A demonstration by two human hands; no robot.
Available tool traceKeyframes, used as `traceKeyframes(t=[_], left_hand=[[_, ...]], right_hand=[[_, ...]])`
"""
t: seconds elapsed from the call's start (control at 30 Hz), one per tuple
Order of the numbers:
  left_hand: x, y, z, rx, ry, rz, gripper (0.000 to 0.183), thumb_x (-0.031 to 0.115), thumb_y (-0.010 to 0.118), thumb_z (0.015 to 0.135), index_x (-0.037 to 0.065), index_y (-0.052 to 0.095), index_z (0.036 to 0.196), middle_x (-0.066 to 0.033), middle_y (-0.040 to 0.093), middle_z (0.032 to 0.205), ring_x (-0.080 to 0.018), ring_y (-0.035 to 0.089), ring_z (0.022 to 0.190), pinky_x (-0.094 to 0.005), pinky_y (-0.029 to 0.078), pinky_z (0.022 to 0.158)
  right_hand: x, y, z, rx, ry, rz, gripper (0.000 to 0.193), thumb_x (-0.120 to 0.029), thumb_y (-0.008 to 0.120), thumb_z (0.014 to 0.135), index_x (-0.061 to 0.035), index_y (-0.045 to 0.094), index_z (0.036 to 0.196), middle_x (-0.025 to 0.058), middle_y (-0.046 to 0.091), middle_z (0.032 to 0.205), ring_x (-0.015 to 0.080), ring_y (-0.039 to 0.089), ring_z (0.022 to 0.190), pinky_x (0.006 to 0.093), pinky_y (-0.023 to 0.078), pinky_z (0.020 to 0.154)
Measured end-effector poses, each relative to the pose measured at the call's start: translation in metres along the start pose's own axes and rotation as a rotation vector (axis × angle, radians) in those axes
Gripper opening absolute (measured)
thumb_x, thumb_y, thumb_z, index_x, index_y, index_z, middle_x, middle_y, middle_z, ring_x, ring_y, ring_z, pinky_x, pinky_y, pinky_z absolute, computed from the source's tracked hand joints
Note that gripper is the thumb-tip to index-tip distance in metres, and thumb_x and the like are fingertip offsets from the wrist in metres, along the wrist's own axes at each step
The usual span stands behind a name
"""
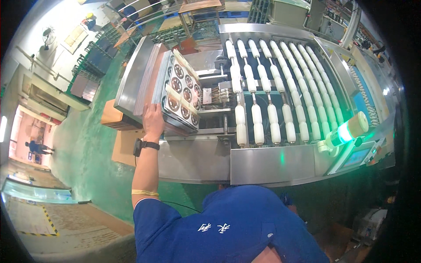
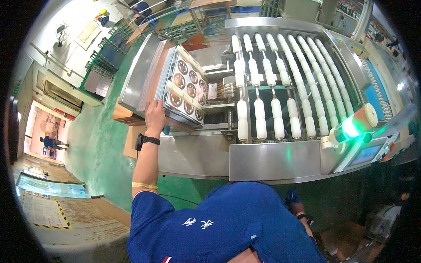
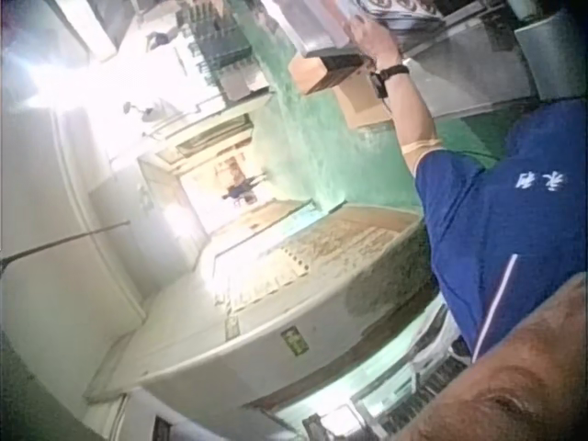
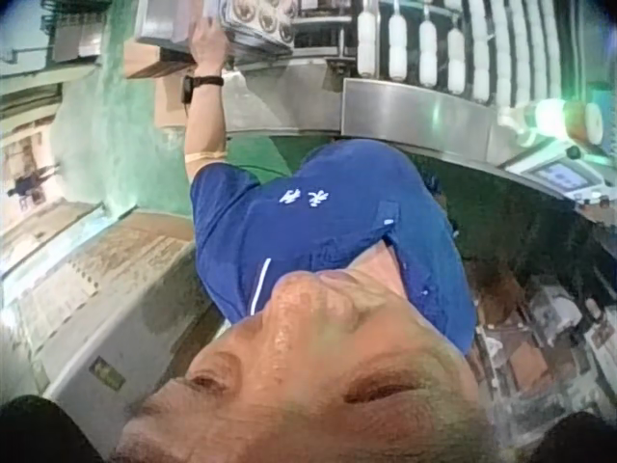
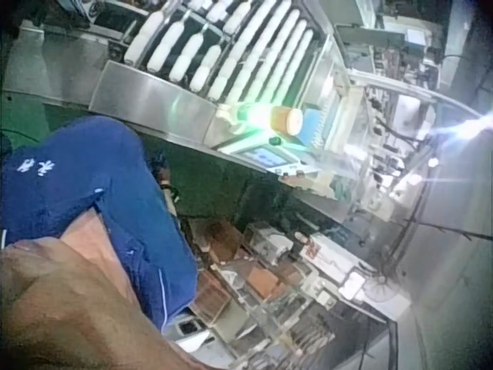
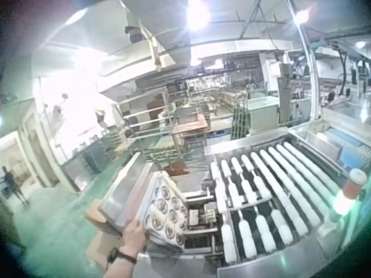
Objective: The person sorts a stack of blue metal sheets and then loads them one by one into an automated processing machine on a factory floor.
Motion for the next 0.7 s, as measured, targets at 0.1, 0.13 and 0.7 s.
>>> traceKeyframes(t=[0.1,0.13,0.7], left_hand=[[-0.007,0.001,-0.005,-0.013,-0.019,-0.002,0.028,0.005,0.061,0.081,0.002,0.06,0.109,-0.0153,0.06,0.097,-0.0331,0.061,0.097,-0.0445,0.038,0.107],[-0.008,0.003,-0.004,-0.027,-0.037,-0.027,0.031,0.005,0.063,0.08,0.001,0.06,0.111,-0.0163,0.06,0.099,-0.035,0.06,0.099,-0.0459,0.038,0.107],[0.009,0.011,0.009,-0.002,-0.144,-0.165,0.044,0.013,0.075,0.075,-0.004,0.06,0.112,-0.0195,0.057,0.124,-0.0382,0.049,0.121,-0.0473,0.035,0.106]], right_hand=[[-0.065,-0.064,-0.005,0.01,0.152,0.183,0.057,-0.021,0.062,0.091,-0.0065,0.044,0.143,0.0186,0.049,0.142,0.0294,0.05,0.127,0.036,0.042,0.104],[-0.069,-0.073,-0.008,0.056,0.33,0.426,0.052,-0.021,0.064,0.09,-0.0053,0.051,0.137,0.018,0.057,0.133,0.0255,0.058,0.119,0.0347,0.045,0.099],[-0.031,-0.056,0.005,0.294,0.162,0.719,0.044,-0.033,0.072,0.084,-0.0043,0.065,0.117,0.0074,0.07,0.103,0.0185,0.064,0.089,0.0332,0.05,0.082]])
Point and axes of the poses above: each hand's wrist, its own z-axis towards the middle knuckle, its own y-axis out of the palm, x = y × z, the point moved 6 cm from there along z, towards the middle knuckle
